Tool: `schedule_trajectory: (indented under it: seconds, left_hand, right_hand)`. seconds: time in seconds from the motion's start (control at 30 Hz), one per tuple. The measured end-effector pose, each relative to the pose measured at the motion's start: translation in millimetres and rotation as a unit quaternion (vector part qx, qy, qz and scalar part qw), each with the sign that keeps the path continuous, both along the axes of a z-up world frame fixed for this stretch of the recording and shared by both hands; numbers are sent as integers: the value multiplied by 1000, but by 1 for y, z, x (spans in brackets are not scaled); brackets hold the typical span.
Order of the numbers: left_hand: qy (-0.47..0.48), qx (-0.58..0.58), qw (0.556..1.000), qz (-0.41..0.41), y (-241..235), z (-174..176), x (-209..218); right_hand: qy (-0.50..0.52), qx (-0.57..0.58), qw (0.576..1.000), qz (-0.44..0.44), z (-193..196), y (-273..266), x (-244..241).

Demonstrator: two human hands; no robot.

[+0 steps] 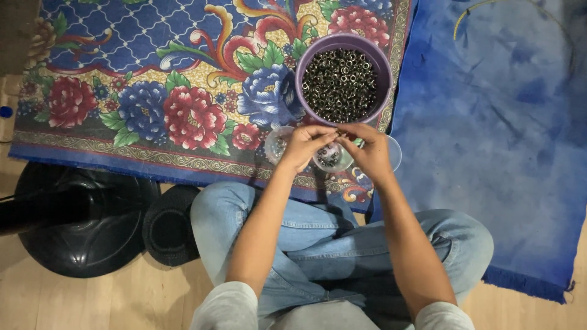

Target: The person sits cross-legged on the floor and sorts small metal rings from a large purple bowl into two smaller clear bowls. They repeatedly pick up rings, separate them by hand, and place them into the respective bowls.

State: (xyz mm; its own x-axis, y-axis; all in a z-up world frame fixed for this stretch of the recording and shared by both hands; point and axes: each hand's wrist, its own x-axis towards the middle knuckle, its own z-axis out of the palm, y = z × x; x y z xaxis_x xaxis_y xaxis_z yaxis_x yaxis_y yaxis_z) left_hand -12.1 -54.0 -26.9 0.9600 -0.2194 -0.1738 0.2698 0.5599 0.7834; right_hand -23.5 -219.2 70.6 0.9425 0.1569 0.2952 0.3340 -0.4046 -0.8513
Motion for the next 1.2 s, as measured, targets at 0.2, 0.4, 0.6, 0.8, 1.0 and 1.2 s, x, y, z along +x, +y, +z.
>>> schedule_trajectory:
  seconds: [0.2, 0.4, 0.6, 0.8, 1.0, 1.2]
  left_hand:
    - [-69, 128, 989, -11, -4, 15, -5]
    - [-137, 418, 896, 57, 1, -19, 5]
    - [-275, 594, 748, 107, -7, -16, 26]
    - [-334, 657, 675, 30, -46, -34, 94]
    - [-274, 727, 628, -46, -73, -95, 141]
    - [-265, 714, 647, -43, -71, -100, 148]
  right_hand:
    - [29, -93, 995, -15, 5, -12, 1]
    - [109, -326, 931, -124, -108, -93, 18]
    - [275, -397, 861, -163, -156, -112, 16]
    - [296, -361, 865, -187, -112, -93, 16]
    - [307, -306, 881, -191, -112, -89, 21]
    - [285, -289, 893, -197, -122, -93, 24]
